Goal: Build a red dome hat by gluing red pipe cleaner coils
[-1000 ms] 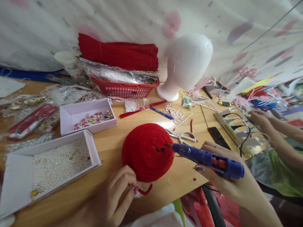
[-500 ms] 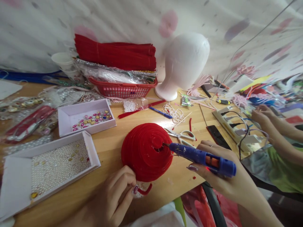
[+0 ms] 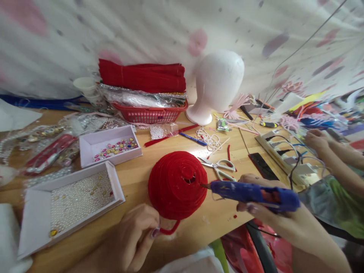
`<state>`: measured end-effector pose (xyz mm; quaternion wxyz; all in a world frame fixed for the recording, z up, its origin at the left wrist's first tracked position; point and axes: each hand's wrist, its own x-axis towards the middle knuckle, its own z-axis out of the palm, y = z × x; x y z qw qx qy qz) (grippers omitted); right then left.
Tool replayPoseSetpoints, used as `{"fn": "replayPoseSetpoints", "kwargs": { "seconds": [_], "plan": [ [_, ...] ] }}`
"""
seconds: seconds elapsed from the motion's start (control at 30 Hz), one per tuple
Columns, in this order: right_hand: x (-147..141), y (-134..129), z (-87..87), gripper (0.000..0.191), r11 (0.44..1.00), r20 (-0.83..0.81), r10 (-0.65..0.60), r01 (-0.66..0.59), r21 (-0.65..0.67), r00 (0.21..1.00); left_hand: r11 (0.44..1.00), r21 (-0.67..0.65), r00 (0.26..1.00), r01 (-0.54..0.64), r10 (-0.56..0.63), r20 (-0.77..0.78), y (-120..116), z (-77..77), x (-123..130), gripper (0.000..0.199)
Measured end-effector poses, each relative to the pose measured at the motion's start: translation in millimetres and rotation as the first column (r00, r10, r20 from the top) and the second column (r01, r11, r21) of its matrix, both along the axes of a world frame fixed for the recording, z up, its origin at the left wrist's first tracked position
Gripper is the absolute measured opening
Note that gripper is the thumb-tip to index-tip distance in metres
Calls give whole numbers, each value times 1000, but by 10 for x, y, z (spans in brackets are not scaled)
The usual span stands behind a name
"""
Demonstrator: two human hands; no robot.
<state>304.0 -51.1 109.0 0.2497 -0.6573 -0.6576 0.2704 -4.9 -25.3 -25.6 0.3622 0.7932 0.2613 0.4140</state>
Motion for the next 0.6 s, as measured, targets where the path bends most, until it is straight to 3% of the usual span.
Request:
{"fn": "replayPoseSetpoints", "kwargs": {
  "seconds": [0.07, 0.13, 0.23, 0.3, 0.4, 0.47, 0.53, 0.6],
  "plan": [
    [121, -59, -40, 41, 999, -107, -50, 49, -6, 993, 986, 161, 997, -43, 53, -53, 103, 83, -95, 25],
    [222, -95, -115, 46, 993, -191, -101, 111, 42, 976, 932, 310, 966, -185, 231, -116, 230, 170, -179, 21],
    [299, -101, -297, 51, 975, -344, -190, 219, 46, 919, 728, 528, 792, -438, 590, -156, 401, 238, -229, 15],
    [306, -84, -447, 54, 956, -445, -266, 292, -11, 855, 617, 646, 671, -449, 711, -213, 476, 208, -216, 8],
    [294, -51, -676, 56, 881, -506, -428, 470, -49, 749, 574, 746, 574, -338, 754, -320, 537, 65, -190, 10],
    [302, -36, -813, 59, 844, -503, -494, 530, -82, 709, 579, 775, 553, -254, 744, -375, 562, -47, -200, 19],
    [338, -25, -929, 62, 844, -511, -502, 523, -114, 698, 591, 759, 499, -272, 761, -414, 592, -118, -236, 27],
    [406, -10, -1024, 63, 863, -543, -463, 495, -99, 700, 650, 730, 512, -214, 711, -483, 635, -106, -280, 27]
  ]
}}
